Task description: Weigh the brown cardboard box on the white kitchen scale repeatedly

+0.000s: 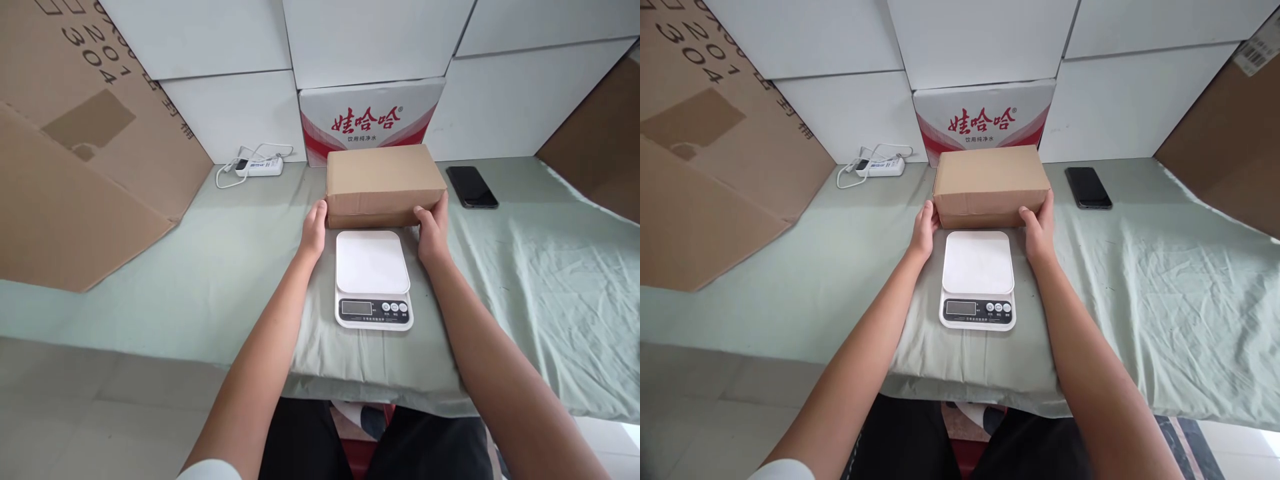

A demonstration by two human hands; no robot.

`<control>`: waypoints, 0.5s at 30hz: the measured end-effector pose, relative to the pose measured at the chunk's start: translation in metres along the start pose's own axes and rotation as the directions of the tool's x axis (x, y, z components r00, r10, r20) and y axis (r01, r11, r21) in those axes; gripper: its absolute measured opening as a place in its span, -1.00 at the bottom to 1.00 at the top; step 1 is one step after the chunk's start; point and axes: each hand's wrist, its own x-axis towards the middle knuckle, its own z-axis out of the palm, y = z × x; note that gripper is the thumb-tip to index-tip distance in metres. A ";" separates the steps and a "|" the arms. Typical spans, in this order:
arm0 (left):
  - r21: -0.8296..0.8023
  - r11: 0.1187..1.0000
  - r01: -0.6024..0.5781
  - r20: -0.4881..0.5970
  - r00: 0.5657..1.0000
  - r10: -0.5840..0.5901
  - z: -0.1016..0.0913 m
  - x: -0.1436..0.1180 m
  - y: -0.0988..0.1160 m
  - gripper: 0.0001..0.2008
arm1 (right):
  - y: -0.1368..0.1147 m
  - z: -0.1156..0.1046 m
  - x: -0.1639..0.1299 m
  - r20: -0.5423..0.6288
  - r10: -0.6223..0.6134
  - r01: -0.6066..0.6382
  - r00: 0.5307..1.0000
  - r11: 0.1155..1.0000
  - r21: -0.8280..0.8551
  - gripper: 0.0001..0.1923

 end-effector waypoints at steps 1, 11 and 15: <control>-0.006 1.000 0.002 0.008 1.000 -0.002 0.000 0.000 -0.001 -0.19 | 0.001 0.000 0.000 0.001 0.004 -0.004 1.000 1.000 0.001 -0.32; 0.004 0.999 0.051 0.086 0.995 -0.051 -0.001 -0.001 0.004 -0.14 | 0.016 -0.004 0.006 0.002 -0.009 0.009 1.000 1.000 -0.010 -0.38; 0.024 0.997 0.076 0.081 0.994 -0.078 0.000 -0.001 0.004 -0.14 | 0.020 -0.004 0.007 -0.012 0.012 -0.012 1.000 1.000 -0.002 -0.37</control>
